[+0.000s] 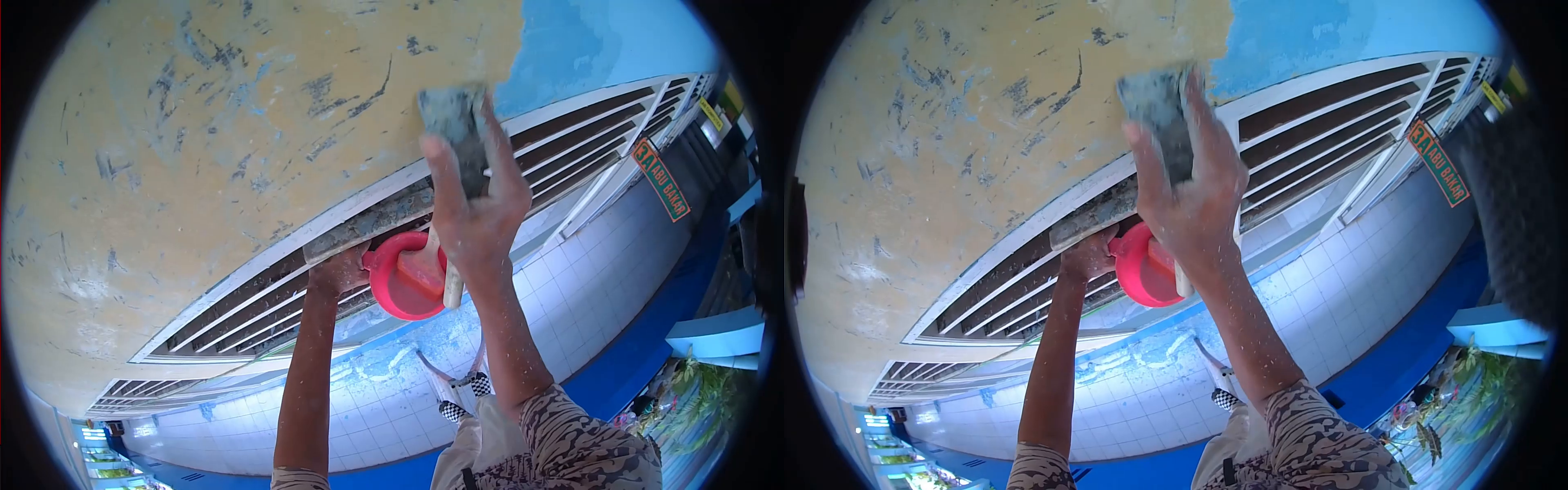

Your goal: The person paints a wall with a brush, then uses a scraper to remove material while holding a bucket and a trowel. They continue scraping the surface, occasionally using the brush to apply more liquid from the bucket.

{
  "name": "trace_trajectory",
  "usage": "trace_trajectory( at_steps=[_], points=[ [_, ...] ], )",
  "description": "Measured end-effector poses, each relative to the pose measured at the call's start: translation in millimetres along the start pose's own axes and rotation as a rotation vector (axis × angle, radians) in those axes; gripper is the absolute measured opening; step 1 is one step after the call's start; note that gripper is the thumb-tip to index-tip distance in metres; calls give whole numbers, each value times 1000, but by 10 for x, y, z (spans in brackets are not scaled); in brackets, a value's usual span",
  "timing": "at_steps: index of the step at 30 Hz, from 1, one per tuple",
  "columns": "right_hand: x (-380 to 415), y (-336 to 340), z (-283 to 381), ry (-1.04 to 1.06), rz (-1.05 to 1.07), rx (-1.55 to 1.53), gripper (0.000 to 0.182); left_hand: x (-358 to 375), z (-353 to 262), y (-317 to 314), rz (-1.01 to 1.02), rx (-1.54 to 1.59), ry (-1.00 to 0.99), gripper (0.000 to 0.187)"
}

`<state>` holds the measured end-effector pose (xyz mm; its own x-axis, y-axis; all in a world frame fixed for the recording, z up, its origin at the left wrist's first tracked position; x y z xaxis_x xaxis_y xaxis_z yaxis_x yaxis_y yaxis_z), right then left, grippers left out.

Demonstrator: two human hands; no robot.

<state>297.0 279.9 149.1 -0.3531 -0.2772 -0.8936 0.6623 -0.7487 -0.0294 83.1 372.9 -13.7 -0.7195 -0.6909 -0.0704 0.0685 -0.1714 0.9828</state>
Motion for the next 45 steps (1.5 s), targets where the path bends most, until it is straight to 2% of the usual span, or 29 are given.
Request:
trace_trajectory(
  at_steps=[2, 3, 4, 6, 7, 10, 11, 12, 14, 15, 16, 18, 20, 22, 23, 24, 26, 27, 30, 31, 32, 34, 36, 38, 39, 42, 43, 44, 45],
  points=[
    [-338, 48, 36, -251, 36, -135, 57, 28, 19, -68, -58, 74, -24, 82],
    [-421, 38, 81, -370, 87, -258, 55, 19, 54, -117, 47, 81, 18, 82],
    [-343, 6, 76, -364, 86, -261, 55, 24, 47, -98, 40, 77, 19, 82],
    [-48, -30, 42, -143, -30, -73, 55, 5, 4, -23, -20, 41, 15, 82],
    [105, -36, -5, -98, -26, -7, 55, 4, -9, 2, -86, 3, -6, 81],
    [-337, 81, 48, -161, -54, -39, 55, 34, 27, -66, -102, 41, -26, 78],
    [-582, 158, 98, -370, 50, -86, 54, 36, 27, -59, -101, 40, -25, 78],
    [-593, 149, 85, -368, 51, -88, 54, 28, 27, -72, -47, 21, -7, 77],
    [-606, 145, 61, -279, -7, -78, 55, -13, 40, -63, -9, -1, 10, 75],
    [-431, 101, 55, -61, -53, -20, 55, -10, 37, -71, -22, -7, -6, 74],
    [-302, 68, 28, -57, -54, -18, 55, 9, 26, -76, -33, -10, -20, 72],
    [-170, 15, -17, -126, -3, -78, 63, 12, 20, -49, -66, 34, -29, 74],
    [-726, 187, 150, -149, -25, -43, 61, 23, 49, -123, -5, 28, -7, 77],
    [-1246, 313, 133, -493, 149, -101, 59, 21, 64, -190, -16, 42, -24, 79],
    [-1316, 348, 106, -502, 201, -133, 59, 22, 79, -198, -29, 58, -32, 81],
    [-1238, 304, 69, -495, 198, -133, 59, 27, 92, -207, -35, 54, -33, 81],
    [-807, 254, 13, -156, -25, 16, 50, 23, 93, -216, -35, 26, -53, 82],
    [-520, 225, -34, -118, -23, 51, 52, 15, 89, -199, 14, 53, -29, 83],
    [-398, 220, -132, -107, -23, 20, 54, 20, 72, -177, -39, 20, -44, 85],
    [-624, 270, -159, -174, -25, -16, 54, 26, 71, -157, -76, -22, -47, 86],
    [-915, 357, -98, -169, -34, -10, 54, 18, 93, -196, -26, -12, -33, 87],
    [-1321, 447, -73, -376, 58, -114, 55, 39, 123, -274, 69, 97, -5, 87],
    [-1187, 449, -106, -357, 55, -52, 56, 57, 93, -230, 45, 67, -6, 87],
    [-818, 381, -230, -33, -37, 61, 57, 51, 105, -242, 16, 4, -8, 88],
    [-874, 402, -127, 53, -16, 160, 57, 45, 97, -228, 17, -16, -16, 88],
    [-1435, 473, -150, 11, -42, 44, 56, 22, 111, -293, 86, -32, -18, 92],
    [-1700, 531, -62, -247, 110, -31, 70, 35, 113, -317, 67, 0, -8, 94],
    [-1712, 540, -99, -250, 112, -31, 70, 60, 124, -331, 46, 31, 5, 97],
    [-1728, 559, -103, -158, 85, -21, 64, 86, 129, -337, 43, 31, 9, 97]
  ],
)
Point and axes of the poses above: each hand's wrist, its own x-axis away from the middle knuckle, its own y-axis out of the back of the hand, z = x × y, the point moved 5 cm from there along -x, towards the middle knuckle, and after that the axes turned 8 degrees about z, right-handed, at the moved point
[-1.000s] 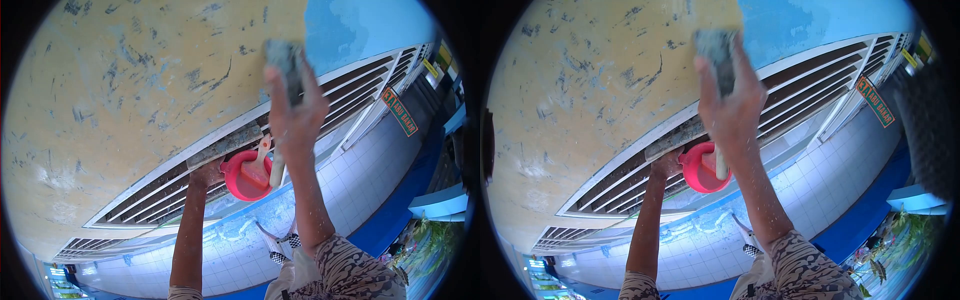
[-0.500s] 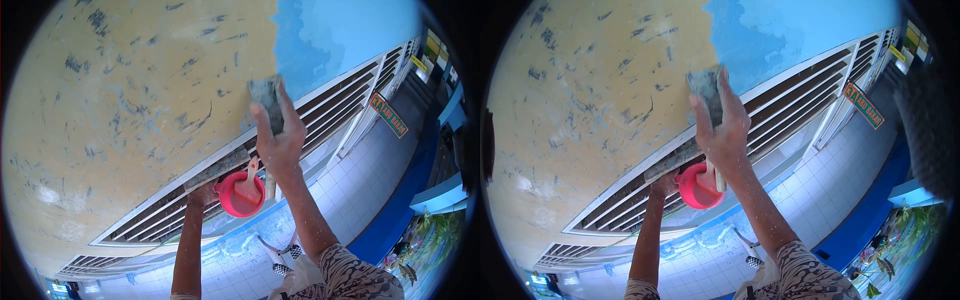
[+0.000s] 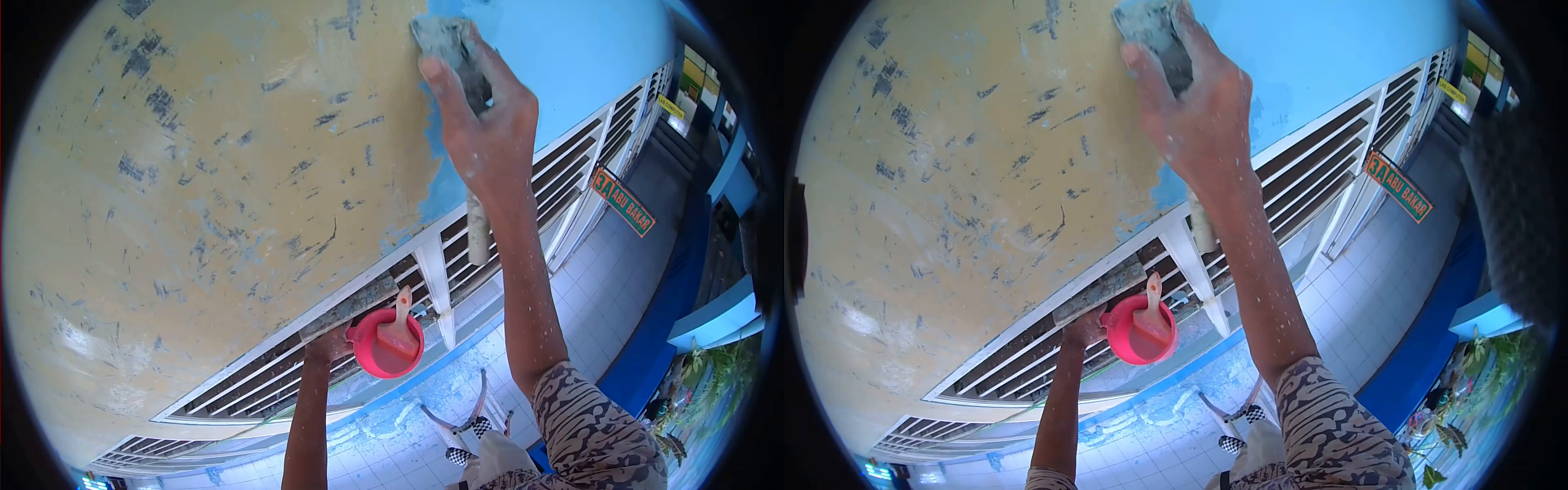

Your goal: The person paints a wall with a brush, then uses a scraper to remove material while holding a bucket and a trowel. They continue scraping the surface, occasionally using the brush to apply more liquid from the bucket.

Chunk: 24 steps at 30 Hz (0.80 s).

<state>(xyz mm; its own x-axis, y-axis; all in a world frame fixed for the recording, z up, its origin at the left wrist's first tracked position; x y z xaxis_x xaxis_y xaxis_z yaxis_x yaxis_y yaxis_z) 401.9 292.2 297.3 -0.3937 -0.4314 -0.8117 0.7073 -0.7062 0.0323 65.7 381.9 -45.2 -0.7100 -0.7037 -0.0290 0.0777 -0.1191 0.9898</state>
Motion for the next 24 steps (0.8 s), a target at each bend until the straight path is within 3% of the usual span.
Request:
trace_trajectory(
  at_steps=[2, 5, 10, 17, 20, 24],
  points=[
    [163, -30, -150, 195, -66, 52, 62, -30, -14, -10, -12, -132, -16, 101],
    [559, -68, -285, 270, 24, 190, 65, -42, 14, -49, -64, -125, -34, 103],
    [-313, 26, 140, 95, 91, -3, 63, -22, 14, -6, -65, -67, -45, 102],
    [345, -47, -121, 331, 68, 202, 61, -11, -11, -41, -1, -181, 14, 103],
    [-177, -30, 105, 277, 54, 117, 60, -17, 13, -38, 20, -154, 2, 102],
    [-31, -66, 96, 250, 86, -13, 57, -5, 3, -53, 33, -72, 7, 98]
  ],
)
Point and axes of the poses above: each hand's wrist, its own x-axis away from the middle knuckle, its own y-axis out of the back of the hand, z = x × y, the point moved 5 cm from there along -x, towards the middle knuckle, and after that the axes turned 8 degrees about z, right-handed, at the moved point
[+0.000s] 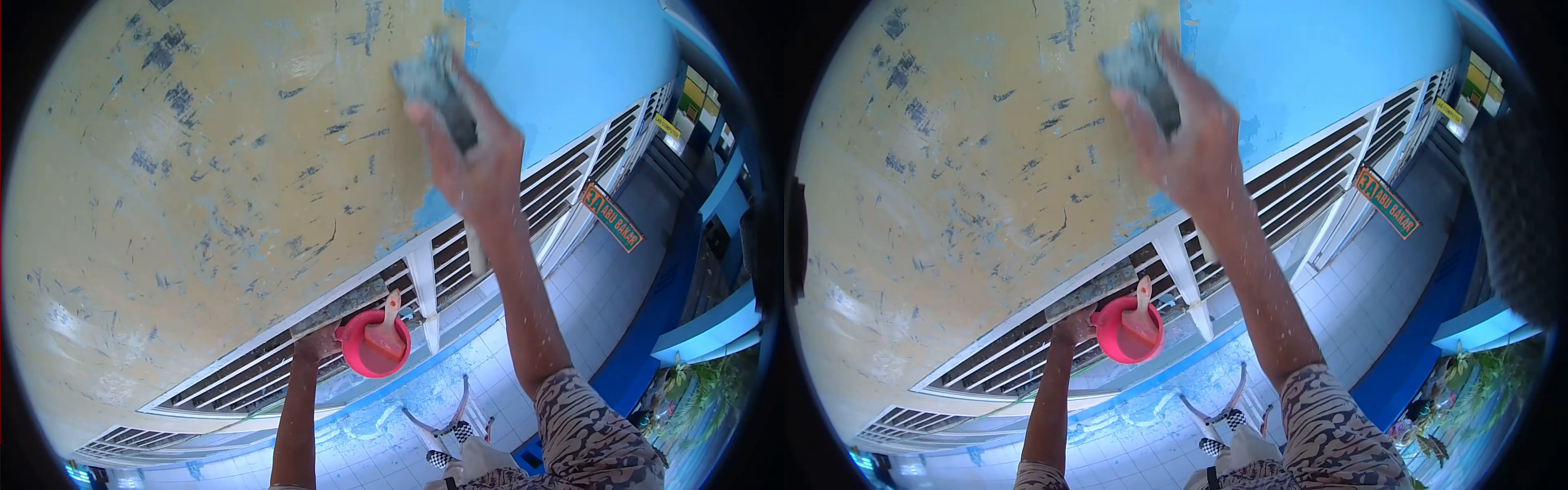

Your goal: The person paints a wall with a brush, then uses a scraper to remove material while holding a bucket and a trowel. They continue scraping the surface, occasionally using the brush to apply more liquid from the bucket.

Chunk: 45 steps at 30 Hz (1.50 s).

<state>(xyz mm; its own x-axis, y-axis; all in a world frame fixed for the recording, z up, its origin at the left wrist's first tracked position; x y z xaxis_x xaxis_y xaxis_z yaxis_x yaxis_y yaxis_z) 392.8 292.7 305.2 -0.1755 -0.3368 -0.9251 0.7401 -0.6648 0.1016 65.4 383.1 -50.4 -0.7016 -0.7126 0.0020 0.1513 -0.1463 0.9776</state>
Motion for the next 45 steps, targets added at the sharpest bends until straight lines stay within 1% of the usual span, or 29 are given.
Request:
trace_trajectory(
  at_steps=[2, 4, 5, 6, 8, 9, 11, 12, 14, 15, 17, 19, 20, 21, 23, 24, 25, 27, 28, 29, 31, 32, 34, 37, 38, 40, 42, 43, 45],
  points=[
    [583, -90, -86, -60, 32, 108, 54, -23, -15, 39, -7, 8, 2, 97],
    [563, -95, -106, -55, 37, 142, 57, -16, -25, 133, -74, 17, -19, 94],
    [556, -105, -117, -62, 41, 178, 60, -1, -7, 125, -69, 12, -22, 94],
    [274, -69, -90, 19, -28, 242, 60, -17, -3, 105, -84, -4, -19, 94],
    [-402, 54, 151, -201, 92, 43, 61, -17, -20, 86, -93, -15, -20, 94],
    [-382, 46, 143, -206, 95, 43, 61, -7, -23, 79, -82, -15, -18, 95],
    [-314, 44, 125, -99, 24, -16, 62, -20, -10, 84, -80, -16, -6, 96],
    [-15, -23, -16, -64, -26, 69, 61, -21, -4, 79, -85, -1, -9, 96],
    [877, -188, -177, -76, -5, 115, 63, -17, 10, 63, -94, 27, -11, 97],
    [1286, -256, -210, -127, 43, 109, 65, -13, 18, 48, -94, 46, -10, 97],
    [1577, -354, -207, -185, 45, 116, 65, -11, 25, 31, -85, 73, -17, 98],
    [1608, -387, -209, -255, -24, 61, 66, -24, 7, 72, -67, 96, -36, 98],
    [1602, -379, -211, -285, -12, 27, 67, -14, 10, 71, -28, 88, -17, 99],
    [1587, -393, -242, -286, -14, 23, 67, -49, 10, 107, -27, 85, -15, 99],
    [1626, -418, -256, -224, -68, 17, 66, -5, -34, 166, -148, -25, -58, 98],
    [1636, -432, -254, -220, -73, 49, 67, -17, -9, 106, -38, 29, -30, 93],
    [1655, -472, -273, -235, -74, 41, 67, 6, -11, 103, -22, 25, -27, 93],
    [1638, -484, -280, -198, -133, -21, 66, -11, -37, 178, -44, 56, -30, 89],
    [1636, -476, -281, -250, -99, -33, 64, -23, -33, 200, -55, 88, -39, 86],
    [1624, -468, -286, -254, -105, -30, 64, -23, -32, 204, -52, 85, -46, 86],
    [1487, -444, -261, -120, -196, -25, 59, -4, -50, 224, -118, 27, -41, 84],
    [1360, -415, -292, -129, -196, -28, 59, 1, -54, 216, -109, 26, -40, 84],
    [960, -267, -252, -246, -218, -10, 56, 15, -52, 249, -114, 157, -28, 83],
    [833, -168, -230, -240, -148, -15, 56, -20, -79, 323, -36, 128, -11, 83],
    [980, -224, -308, -172, -185, 45, 56, 13, -77, 303, -127, 78, -35, 84],
    [1499, -392, -387, -149, -179, 35, 56, -21, -23, 229, -148, 62, -50, 84],
    [1619, -384, -370, -149, -127, 55, 56, -4, -31, 184, -130, 42, -48, 88],
    [1436, -333, -318, -148, -135, 66, 56, -16, -25, 214, -133, 40, -61, 88],
    [827, -179, -197, -239, -88, 20, 60, 4, -60, 268, -148, 40, -62, 91]
  ],
)
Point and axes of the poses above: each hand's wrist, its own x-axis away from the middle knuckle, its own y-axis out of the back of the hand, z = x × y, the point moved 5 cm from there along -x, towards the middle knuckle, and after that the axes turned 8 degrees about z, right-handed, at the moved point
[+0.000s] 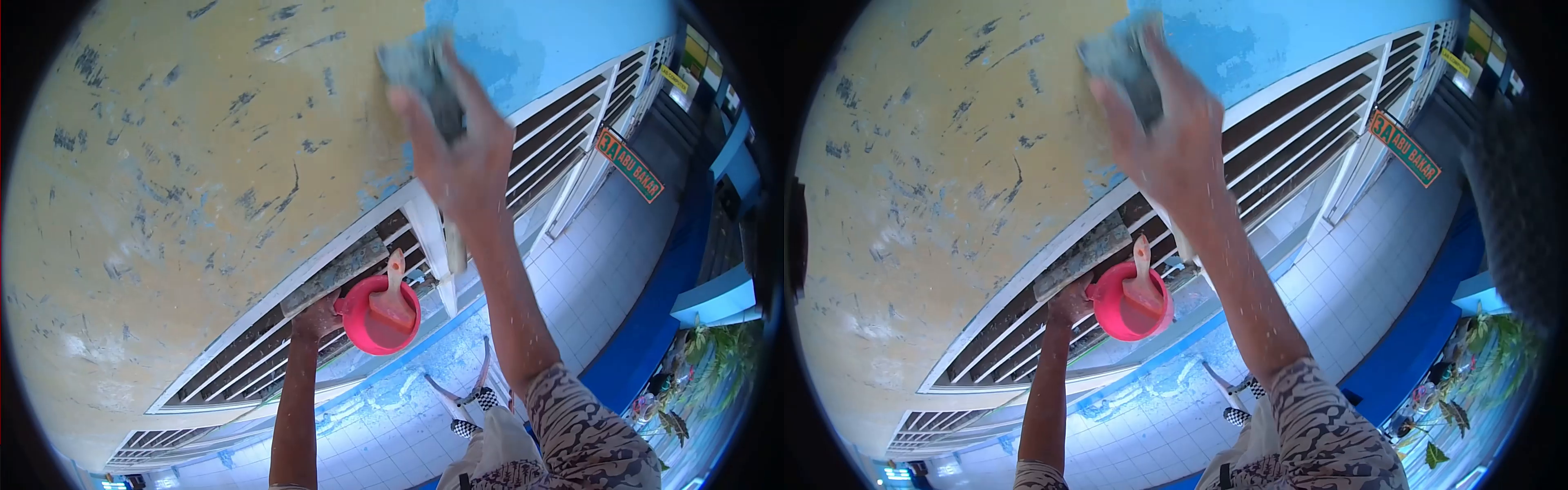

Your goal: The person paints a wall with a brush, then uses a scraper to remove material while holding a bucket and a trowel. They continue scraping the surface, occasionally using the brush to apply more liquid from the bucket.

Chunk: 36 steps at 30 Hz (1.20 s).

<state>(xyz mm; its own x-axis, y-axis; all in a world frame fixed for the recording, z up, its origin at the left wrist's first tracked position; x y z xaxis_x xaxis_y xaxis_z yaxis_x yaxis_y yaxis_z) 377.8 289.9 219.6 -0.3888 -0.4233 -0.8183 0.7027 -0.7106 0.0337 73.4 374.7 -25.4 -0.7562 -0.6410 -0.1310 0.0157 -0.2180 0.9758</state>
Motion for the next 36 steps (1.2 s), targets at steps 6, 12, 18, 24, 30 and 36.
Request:
trace_trajectory(
  at_steps=[6, 12, 18, 24, 30, 36],
  points=[
    [237, -104, -110, 254, -171, 18, 49, 12, 55, -89, 52, -4, 5, 91],
    [-428, 53, 231, 39, -2, -17, 48, 28, 66, -141, 29, -17, -18, 91],
    [336, -119, -91, 149, -62, 2, 59, 22, 73, -183, 31, -102, -19, 89],
    [-81, -43, -2, 19, -53, -34, 61, -24, 36, -79, 41, 23, -2, 89],
    [401, -103, -179, 102, -58, -39, 58, -14, 26, -80, 54, 22, 3, 89],
    [-70, -25, -41, -1, -83, -99, 60, 12, 58, -141, 123, 33, 45, 89]
  ],
)
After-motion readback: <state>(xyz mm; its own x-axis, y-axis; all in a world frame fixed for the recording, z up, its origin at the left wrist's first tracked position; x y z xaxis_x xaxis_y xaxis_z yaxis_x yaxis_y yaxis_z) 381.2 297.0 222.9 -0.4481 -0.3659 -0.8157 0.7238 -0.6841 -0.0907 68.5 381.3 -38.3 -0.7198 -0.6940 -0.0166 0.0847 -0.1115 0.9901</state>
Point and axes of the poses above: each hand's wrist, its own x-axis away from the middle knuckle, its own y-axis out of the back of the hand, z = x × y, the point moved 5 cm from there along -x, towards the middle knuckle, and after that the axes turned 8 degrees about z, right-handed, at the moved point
